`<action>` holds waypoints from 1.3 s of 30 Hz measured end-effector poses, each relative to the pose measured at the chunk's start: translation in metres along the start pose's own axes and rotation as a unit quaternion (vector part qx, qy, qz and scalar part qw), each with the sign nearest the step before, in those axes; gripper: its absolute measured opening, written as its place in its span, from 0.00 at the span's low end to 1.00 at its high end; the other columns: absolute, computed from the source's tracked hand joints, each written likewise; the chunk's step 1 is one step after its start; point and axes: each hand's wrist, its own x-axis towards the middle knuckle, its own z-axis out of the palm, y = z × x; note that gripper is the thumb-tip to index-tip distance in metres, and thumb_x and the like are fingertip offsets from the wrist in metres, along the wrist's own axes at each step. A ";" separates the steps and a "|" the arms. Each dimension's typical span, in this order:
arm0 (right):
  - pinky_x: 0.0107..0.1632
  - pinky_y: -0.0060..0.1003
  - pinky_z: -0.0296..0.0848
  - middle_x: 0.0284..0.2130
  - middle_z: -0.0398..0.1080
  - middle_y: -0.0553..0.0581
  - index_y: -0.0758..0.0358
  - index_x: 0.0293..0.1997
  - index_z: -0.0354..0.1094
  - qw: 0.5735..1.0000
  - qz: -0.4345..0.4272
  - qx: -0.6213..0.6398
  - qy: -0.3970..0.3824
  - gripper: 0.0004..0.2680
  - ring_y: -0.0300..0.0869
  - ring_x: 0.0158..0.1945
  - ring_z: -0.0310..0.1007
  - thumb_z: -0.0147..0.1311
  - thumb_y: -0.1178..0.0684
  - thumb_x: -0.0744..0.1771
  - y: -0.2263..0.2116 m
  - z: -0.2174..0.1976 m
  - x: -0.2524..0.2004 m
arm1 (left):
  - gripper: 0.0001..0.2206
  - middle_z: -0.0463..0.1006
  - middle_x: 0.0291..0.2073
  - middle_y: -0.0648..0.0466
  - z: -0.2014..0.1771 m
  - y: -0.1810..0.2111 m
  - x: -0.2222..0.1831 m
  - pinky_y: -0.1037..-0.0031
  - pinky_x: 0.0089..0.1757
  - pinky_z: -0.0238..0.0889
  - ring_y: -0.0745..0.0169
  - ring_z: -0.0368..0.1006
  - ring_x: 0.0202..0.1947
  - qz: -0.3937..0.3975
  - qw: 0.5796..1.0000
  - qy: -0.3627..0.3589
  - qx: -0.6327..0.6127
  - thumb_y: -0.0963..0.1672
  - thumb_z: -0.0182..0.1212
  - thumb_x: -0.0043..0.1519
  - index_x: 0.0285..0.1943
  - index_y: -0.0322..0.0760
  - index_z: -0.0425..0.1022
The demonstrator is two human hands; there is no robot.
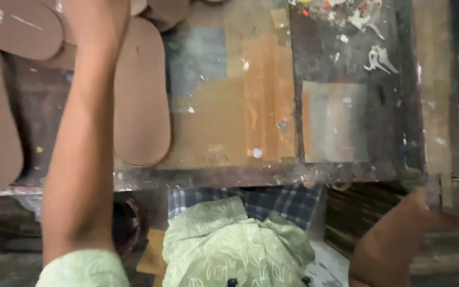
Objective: Manually applying printed logos to sandal insoles using a screen printing frame and ink.
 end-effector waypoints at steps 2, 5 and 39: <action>0.55 0.45 0.77 0.52 0.72 0.69 0.76 0.59 0.63 1.000 -0.004 0.010 0.020 0.08 0.51 0.52 0.77 0.46 0.61 0.74 0.018 -0.006 0.000 | 0.20 0.72 0.55 0.29 -0.050 0.033 -0.031 0.49 0.57 0.61 0.29 0.67 0.59 0.052 0.997 -0.016 0.062 0.47 0.60 0.75 0.62 0.19 0.68; 0.55 0.46 0.78 0.52 0.72 0.70 0.76 0.59 0.63 0.999 0.011 0.012 0.040 0.08 0.52 0.52 0.78 0.46 0.62 0.74 -0.003 0.000 0.000 | 0.44 0.50 0.76 0.29 -0.083 0.073 -0.130 0.41 0.68 0.39 0.28 0.44 0.77 0.034 0.977 -0.170 0.127 0.57 0.62 0.67 0.79 0.20 0.48; 0.59 0.51 0.84 0.51 0.69 0.75 0.69 0.54 0.65 0.952 -0.190 -0.238 0.025 0.06 0.62 0.53 0.77 0.50 0.63 0.72 -0.159 0.138 0.111 | 0.37 0.59 0.74 0.37 0.008 0.205 -0.184 0.55 0.70 0.46 0.40 0.54 0.75 0.141 0.877 -0.394 -0.236 0.57 0.54 0.67 0.75 0.26 0.57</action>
